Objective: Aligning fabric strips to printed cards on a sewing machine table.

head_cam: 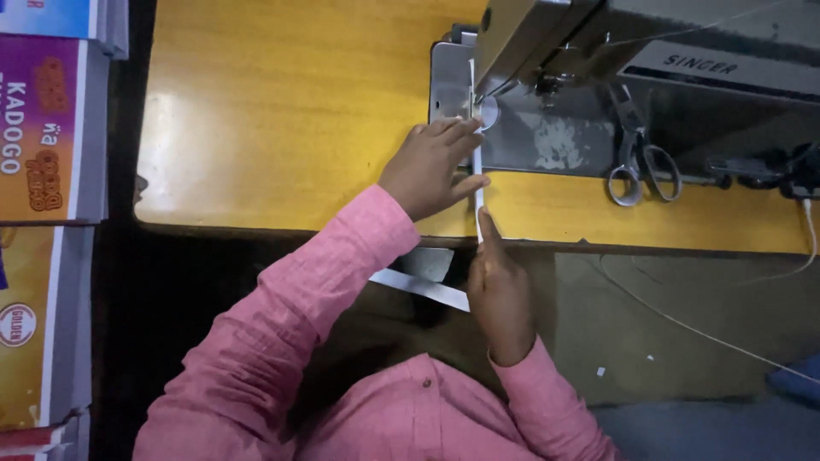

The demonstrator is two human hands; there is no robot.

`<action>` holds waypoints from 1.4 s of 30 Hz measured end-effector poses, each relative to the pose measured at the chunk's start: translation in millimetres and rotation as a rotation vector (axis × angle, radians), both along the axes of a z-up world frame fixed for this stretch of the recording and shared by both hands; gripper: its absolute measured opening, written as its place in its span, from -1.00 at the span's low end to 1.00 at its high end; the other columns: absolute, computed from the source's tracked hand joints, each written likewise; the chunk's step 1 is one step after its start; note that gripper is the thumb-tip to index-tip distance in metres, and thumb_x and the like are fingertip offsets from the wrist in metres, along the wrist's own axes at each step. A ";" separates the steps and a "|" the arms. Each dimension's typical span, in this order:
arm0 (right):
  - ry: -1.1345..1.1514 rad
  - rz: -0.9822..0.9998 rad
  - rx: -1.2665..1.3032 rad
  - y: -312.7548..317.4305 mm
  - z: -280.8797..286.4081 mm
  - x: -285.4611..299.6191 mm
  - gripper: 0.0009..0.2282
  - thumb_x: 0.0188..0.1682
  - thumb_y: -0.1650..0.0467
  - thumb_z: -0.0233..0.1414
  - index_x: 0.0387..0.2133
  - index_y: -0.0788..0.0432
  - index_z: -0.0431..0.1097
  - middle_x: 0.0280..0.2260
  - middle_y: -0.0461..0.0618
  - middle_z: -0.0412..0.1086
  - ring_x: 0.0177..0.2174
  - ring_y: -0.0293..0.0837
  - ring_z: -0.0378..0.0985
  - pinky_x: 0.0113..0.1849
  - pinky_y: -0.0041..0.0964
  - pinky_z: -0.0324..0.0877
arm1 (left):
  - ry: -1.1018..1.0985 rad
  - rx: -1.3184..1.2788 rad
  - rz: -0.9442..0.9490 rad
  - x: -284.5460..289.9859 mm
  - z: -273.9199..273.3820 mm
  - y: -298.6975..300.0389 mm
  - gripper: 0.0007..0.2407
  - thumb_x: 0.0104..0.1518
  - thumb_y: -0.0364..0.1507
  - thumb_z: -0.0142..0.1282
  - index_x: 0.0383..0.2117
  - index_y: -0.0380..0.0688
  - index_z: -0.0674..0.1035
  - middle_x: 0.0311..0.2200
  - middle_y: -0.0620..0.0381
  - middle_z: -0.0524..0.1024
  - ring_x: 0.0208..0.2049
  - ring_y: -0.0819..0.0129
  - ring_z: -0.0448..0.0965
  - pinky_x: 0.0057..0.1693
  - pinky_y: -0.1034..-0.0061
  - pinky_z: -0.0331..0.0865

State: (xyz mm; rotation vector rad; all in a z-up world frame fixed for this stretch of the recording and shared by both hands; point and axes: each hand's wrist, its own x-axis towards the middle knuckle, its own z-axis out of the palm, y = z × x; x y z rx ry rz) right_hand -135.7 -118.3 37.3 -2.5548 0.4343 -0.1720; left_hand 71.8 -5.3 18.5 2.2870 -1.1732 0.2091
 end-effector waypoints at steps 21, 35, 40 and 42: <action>-0.042 0.017 0.011 12.4 4.3 -32.1 -0.58 0.17 0.42 -0.07 0.32 -0.14 0.33 -0.18 0.22 0.65 -0.36 0.39 0.67 -0.44 0.26 0.52 | -0.047 0.021 -0.026 -69.6 -2.1 1.0 -0.64 0.26 -0.05 0.24 -0.06 -0.02 0.70 0.08 0.02 0.59 0.25 -0.02 0.49 0.34 -0.06 0.24; 0.002 0.009 0.077 6.0 9.6 -12.5 -0.56 0.19 0.39 -0.09 0.36 -0.21 0.28 -0.02 0.13 0.61 -0.21 0.42 0.64 -0.29 0.41 0.53 | -0.172 -0.048 0.022 -35.4 -22.3 -8.1 -0.56 0.20 0.06 0.20 -0.06 0.01 0.69 0.07 0.06 0.61 0.26 -0.01 0.46 0.36 -0.05 0.18; 0.056 -0.016 0.025 2.6 -2.8 -11.4 -0.53 0.20 0.35 -0.10 0.38 -0.37 0.25 -0.14 0.19 0.63 -0.24 0.40 0.66 -0.25 0.39 0.55 | -0.184 -0.081 0.068 -25.7 -24.3 -10.1 -0.57 0.13 0.03 0.25 -0.05 0.05 0.68 0.09 0.11 0.61 0.25 0.04 0.47 0.35 -0.02 0.20; 0.068 -0.055 -0.015 -2.1 -14.3 -12.6 -0.52 0.20 0.32 -0.08 0.39 -0.47 0.24 -0.30 0.26 0.64 -0.31 0.41 0.66 -0.25 0.37 0.54 | -0.221 -0.108 0.080 -18.8 -30.4 -12.4 -0.62 0.16 0.03 0.23 -0.10 0.08 0.67 0.09 0.14 0.61 0.26 0.10 0.45 0.36 0.00 0.17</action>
